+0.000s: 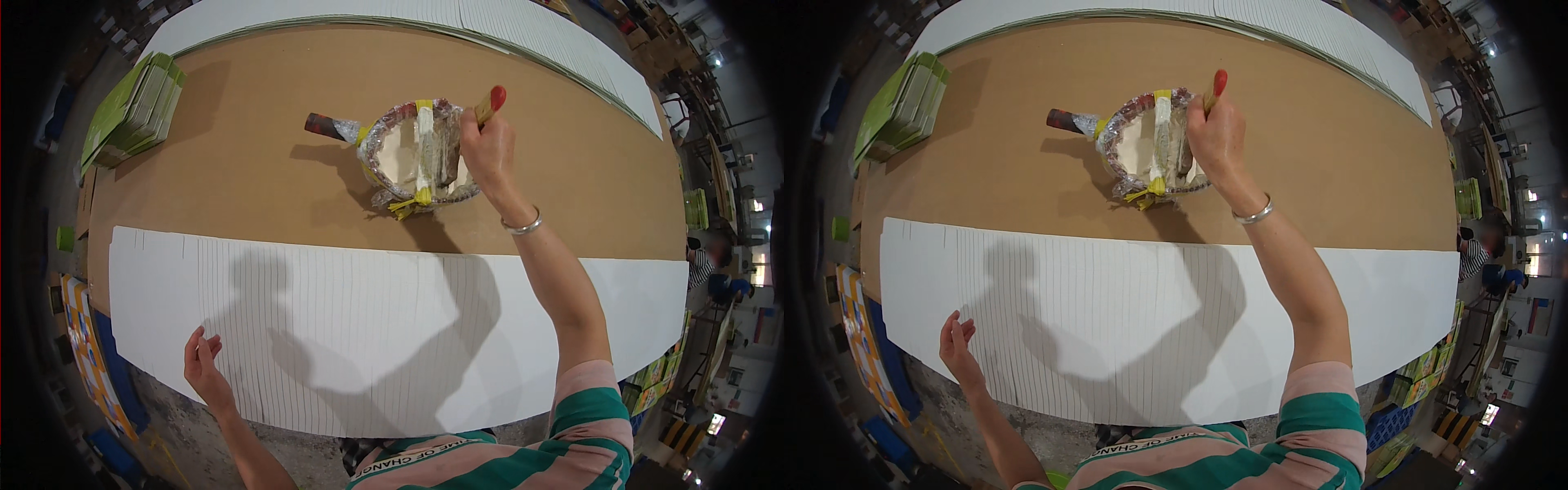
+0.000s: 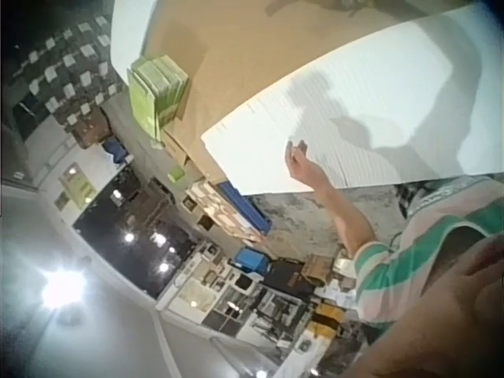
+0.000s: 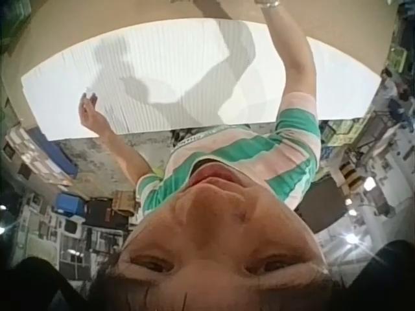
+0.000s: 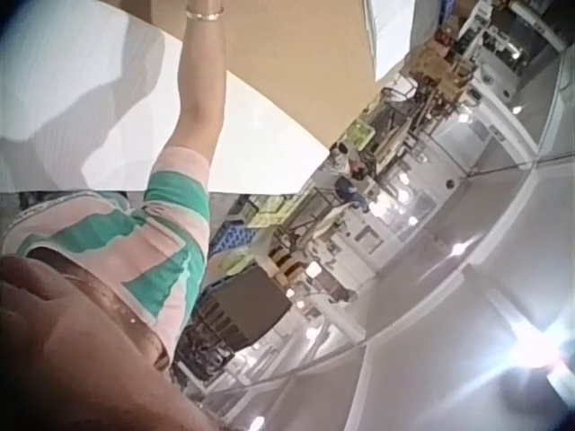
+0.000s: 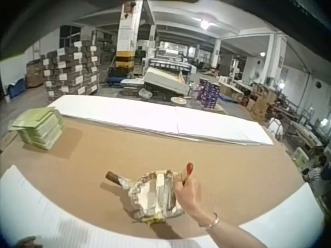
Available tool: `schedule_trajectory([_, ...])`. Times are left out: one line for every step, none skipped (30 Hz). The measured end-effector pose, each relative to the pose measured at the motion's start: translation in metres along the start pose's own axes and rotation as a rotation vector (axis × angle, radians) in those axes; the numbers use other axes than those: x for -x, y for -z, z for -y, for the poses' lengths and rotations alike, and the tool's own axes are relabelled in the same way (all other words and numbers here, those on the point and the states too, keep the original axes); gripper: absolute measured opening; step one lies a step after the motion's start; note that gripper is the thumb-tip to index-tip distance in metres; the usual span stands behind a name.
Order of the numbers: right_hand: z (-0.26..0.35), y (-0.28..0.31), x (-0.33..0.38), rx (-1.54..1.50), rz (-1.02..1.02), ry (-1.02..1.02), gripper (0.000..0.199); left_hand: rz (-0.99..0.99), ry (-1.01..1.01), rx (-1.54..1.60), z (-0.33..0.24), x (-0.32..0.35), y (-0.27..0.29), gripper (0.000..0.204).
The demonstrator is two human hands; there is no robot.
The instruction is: Applying a white adhesive or liquid to a large ribbed white board using a wide brush.
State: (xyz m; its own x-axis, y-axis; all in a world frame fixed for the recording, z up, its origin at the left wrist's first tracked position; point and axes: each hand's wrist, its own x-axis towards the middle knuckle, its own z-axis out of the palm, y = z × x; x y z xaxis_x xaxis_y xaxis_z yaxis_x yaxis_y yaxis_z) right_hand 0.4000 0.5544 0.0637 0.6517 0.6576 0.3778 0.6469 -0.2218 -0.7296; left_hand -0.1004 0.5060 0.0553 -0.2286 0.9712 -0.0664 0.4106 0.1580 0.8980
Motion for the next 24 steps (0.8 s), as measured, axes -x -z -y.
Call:
schedule_trajectory([-0.005,-0.001,0.002,0.001,0.001,0.004,0.034,-0.002,0.002,0.003,0.000,0.002,-0.001,0.031])
schedule_trajectory([-0.007,0.000,0.004,-0.027,0.029,-0.021,0.034,0.004,0.017,0.001,0.000,0.004,0.000,0.031])
schedule_trajectory([-0.008,-0.001,0.006,-0.055,0.057,-0.046,0.034,0.010,0.033,-0.002,0.001,0.006,0.001,0.031])
schedule_trajectory([-0.009,-0.001,0.009,-0.055,0.057,-0.044,0.034,0.009,0.033,0.000,0.004,0.007,0.003,0.031])
schedule_trajectory([-0.010,-0.001,0.013,-0.030,0.023,-0.030,0.034,0.012,0.050,-0.001,0.009,0.010,0.005,0.031])
schedule_trajectory([-0.011,-0.001,0.015,-0.005,-0.011,-0.015,0.034,0.014,0.065,-0.001,0.012,0.012,0.007,0.031])
schedule_trajectory([-0.010,-0.002,0.016,-0.005,-0.010,-0.014,0.034,0.013,0.066,0.000,0.014,0.015,0.007,0.031])
schedule_trajectory([-0.009,-0.002,0.016,0.008,-0.021,0.020,0.034,0.004,0.084,0.011,0.015,0.017,0.005,0.031])
schedule_trajectory([-0.008,-0.003,0.016,0.022,-0.033,0.054,0.034,-0.004,0.101,0.022,0.015,0.019,0.004,0.031])
schedule_trajectory([-0.010,-0.004,0.018,0.022,-0.036,0.056,0.034,-0.003,0.099,0.025,0.015,0.020,0.005,0.031])
schedule_trajectory([-0.013,-0.006,0.021,-0.045,-0.011,0.032,0.034,0.013,0.097,0.009,0.014,0.021,0.005,0.031])
schedule_trajectory([-0.015,-0.008,0.022,-0.112,0.013,0.008,0.034,0.029,0.095,-0.006,0.014,0.022,0.006,0.031])
schedule_trajectory([-0.017,-0.007,0.022,-0.112,0.011,0.011,0.034,0.028,0.092,-0.004,0.014,0.023,0.005,0.031])
schedule_trajectory([-0.017,-0.006,0.022,-0.150,0.024,-0.032,0.032,0.028,0.105,0.003,0.015,0.024,0.004,0.031])
schedule_trajectory([-0.016,-0.004,0.022,-0.188,0.038,-0.076,0.031,0.028,0.117,0.010,0.017,0.026,0.004,0.031])
schedule_trajectory([-0.016,0.000,0.023,-0.189,0.038,-0.074,0.031,0.026,0.116,0.012,0.019,0.027,0.004,0.031])
schedule_trajectory([-0.009,0.004,0.024,-0.242,0.052,-0.160,0.030,0.022,0.121,0.018,0.021,0.029,0.005,0.031])
schedule_trajectory([-0.004,0.006,0.024,-0.295,0.067,-0.247,0.030,0.019,0.126,0.024,0.022,0.029,0.006,0.031])
schedule_trajectory([-0.004,0.009,0.024,-0.299,0.069,-0.245,0.030,0.014,0.125,0.023,0.021,0.030,0.007,0.031])
schedule_trajectory([-0.006,0.016,0.022,-0.393,0.017,-0.268,0.030,0.016,0.128,0.010,0.018,0.031,0.006,0.031])
schedule_trajectory([-0.007,0.020,0.021,-0.488,-0.035,-0.290,0.031,0.019,0.131,-0.003,0.016,0.032,0.005,0.030])
schedule_trajectory([-0.006,0.023,0.021,-0.488,-0.034,-0.288,0.031,0.017,0.131,-0.001,0.016,0.033,0.004,0.030])
schedule_trajectory([-0.006,0.024,0.021,-0.500,-0.032,-0.289,0.031,0.013,0.133,0.005,0.015,0.034,0.004,0.030])
schedule_trajectory([-0.005,0.025,0.022,-0.512,-0.029,-0.289,0.031,0.009,0.135,0.012,0.015,0.035,0.005,0.030])
